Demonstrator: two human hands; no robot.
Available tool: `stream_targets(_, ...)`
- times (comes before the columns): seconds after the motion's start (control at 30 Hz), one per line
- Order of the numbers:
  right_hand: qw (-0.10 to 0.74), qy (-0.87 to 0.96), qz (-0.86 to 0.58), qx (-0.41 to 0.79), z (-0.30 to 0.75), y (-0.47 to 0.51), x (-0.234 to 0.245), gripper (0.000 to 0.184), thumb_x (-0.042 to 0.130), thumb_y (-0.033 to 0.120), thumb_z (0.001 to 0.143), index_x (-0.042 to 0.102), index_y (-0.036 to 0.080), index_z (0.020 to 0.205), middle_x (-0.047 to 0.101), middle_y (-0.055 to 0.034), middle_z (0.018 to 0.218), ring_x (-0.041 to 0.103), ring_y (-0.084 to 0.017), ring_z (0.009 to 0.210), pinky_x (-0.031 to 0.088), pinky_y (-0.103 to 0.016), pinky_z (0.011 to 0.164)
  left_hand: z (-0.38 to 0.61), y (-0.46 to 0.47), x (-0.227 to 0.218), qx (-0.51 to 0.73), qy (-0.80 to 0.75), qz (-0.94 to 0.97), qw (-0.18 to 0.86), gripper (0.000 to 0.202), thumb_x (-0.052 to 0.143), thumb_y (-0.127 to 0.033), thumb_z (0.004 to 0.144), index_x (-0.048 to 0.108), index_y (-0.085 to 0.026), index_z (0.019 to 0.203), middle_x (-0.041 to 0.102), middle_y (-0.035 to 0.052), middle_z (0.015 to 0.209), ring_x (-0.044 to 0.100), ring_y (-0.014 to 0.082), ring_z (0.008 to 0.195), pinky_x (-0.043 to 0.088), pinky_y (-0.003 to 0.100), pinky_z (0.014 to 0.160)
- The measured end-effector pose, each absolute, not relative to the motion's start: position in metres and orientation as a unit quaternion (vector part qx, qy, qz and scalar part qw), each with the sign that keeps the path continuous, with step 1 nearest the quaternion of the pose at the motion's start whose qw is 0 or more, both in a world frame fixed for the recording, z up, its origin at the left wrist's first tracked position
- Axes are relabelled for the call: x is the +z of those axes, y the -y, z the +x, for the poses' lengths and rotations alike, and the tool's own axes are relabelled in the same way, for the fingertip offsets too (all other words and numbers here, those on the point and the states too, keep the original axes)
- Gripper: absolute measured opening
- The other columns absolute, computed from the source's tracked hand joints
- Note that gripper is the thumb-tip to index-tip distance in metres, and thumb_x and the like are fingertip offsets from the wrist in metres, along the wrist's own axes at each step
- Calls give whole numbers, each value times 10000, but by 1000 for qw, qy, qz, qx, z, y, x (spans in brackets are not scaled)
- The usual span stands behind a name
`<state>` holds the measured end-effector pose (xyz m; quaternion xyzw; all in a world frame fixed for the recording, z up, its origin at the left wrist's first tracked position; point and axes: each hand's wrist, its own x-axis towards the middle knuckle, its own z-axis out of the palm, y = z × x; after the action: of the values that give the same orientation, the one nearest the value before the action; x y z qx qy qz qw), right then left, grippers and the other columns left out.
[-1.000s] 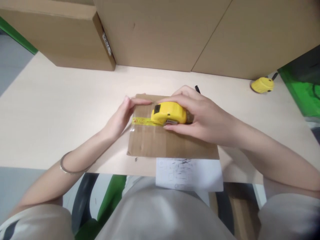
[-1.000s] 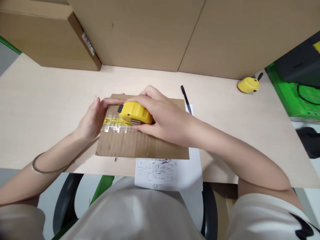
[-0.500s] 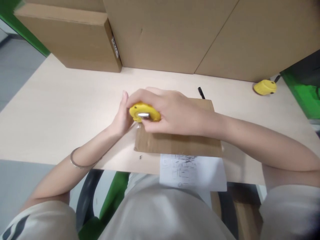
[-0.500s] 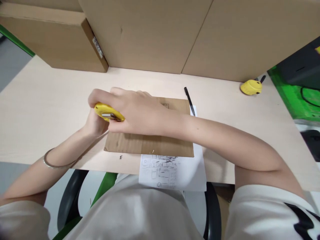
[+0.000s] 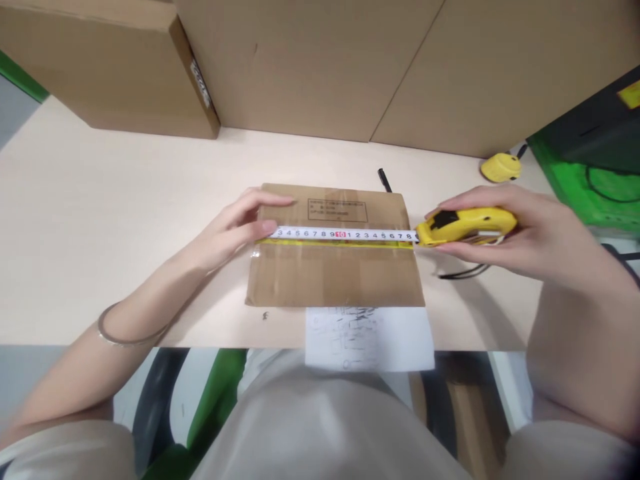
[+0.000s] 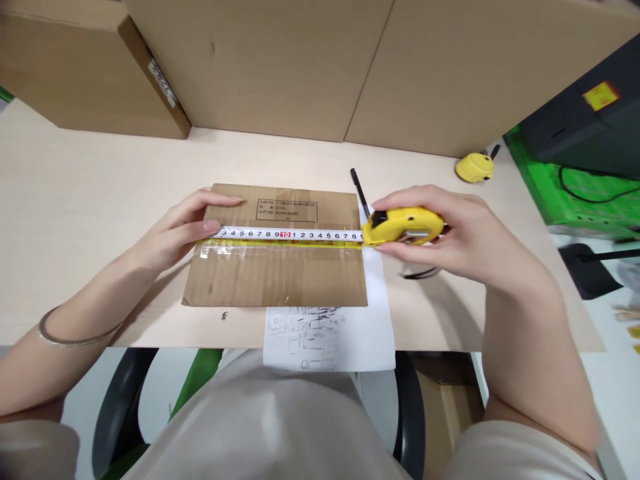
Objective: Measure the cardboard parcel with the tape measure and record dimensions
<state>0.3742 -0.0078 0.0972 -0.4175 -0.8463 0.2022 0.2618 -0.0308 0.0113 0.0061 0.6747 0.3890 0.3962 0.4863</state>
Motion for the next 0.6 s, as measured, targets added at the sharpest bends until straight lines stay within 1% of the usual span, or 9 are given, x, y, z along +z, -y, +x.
stream_targets(0.1, 269, 834, -437, 201, 389, 12, 89, 549, 888, 198, 739, 741, 434, 1212, 802, -32, 1129, 767, -272, 938, 630, -395, 772, -31, -10, 6, 397, -389, 669, 494, 361, 727, -391, 913, 756, -349, 1270, 663, 74, 1261, 617, 295, 1135, 559, 474, 992)
stream_targets(0.2, 267, 830, -437, 219, 388, 14, 86, 541, 869, 245, 769, 720, 445, 1249, 794, -17, 1162, 760, -281, 945, 638, -419, 780, -31, -10, 6, 400, -393, 667, 491, 354, 727, -382, 917, 758, -359, 1269, 655, 72, 1252, 611, 287, 1135, 562, 464, 999)
stream_targets(0.3, 257, 844, -431, 190, 385, 13, 95, 529, 874, 236, 778, 732, 425, 1252, 798, -29, 1143, 752, -254, 916, 619, -377, 742, -31, -10, 8, 397, -393, 671, 489, 356, 730, -390, 913, 756, -361, 1267, 658, 71, 1256, 606, 293, 1141, 558, 482, 1013)
stream_targets(0.37, 259, 861, -401, 177, 377, 10, 105, 555, 881, 212, 782, 728, 399, 1282, 796, -50, 1139, 742, -226, 896, 586, -340, 702, -30, -10, 9, 393, -391, 671, 492, 360, 726, -398, 911, 752, -352, 1268, 665, 75, 1265, 609, 306, 1162, 551, 504, 1026)
stream_targets(0.4, 258, 871, -381, 174, 369, 7, 109, 553, 874, 220, 800, 717, 384, 1304, 790, -57, 1149, 735, -215, 904, 571, -335, 712, -30, -9, 9, 393, -391, 671, 491, 362, 722, -402, 912, 751, -343, 1268, 669, 78, 1270, 611, 313, 1177, 546, 514, 1035)
stream_targets(0.5, 218, 902, -336, 162, 327, -4, 116, 454, 787, 306, 914, 679, 339, 1354, 745, -57, 1224, 709, -203, 1007, 526, -340, 807, -30, -10, 6, 397, -396, 670, 486, 372, 711, -411, 916, 742, -313, 1274, 676, 82, 1287, 615, 327, 1226, 526, 526, 1070)
stream_targets(0.53, 195, 912, -326, 153, 308, -8, 116, 425, 743, 344, 952, 666, 335, 1370, 727, -51, 1246, 700, -204, 1030, 505, -338, 807, -31, -11, 4, 399, -398, 669, 485, 373, 718, -411, 910, 740, -308, 1268, 678, 74, 1291, 614, 325, 1239, 517, 518, 1084)
stream_targets(0.6, 145, 938, -288, 129, 268, -14, 114, 426, 659, 386, 1002, 626, 373, 1427, 707, -27, 1258, 697, -193, 980, 445, -317, 724, -30, -14, -3, 410, -393, 658, 495, 369, 724, -438, 903, 735, -289, 1241, 684, 53, 1298, 610, 317, 1260, 493, 501, 1118)
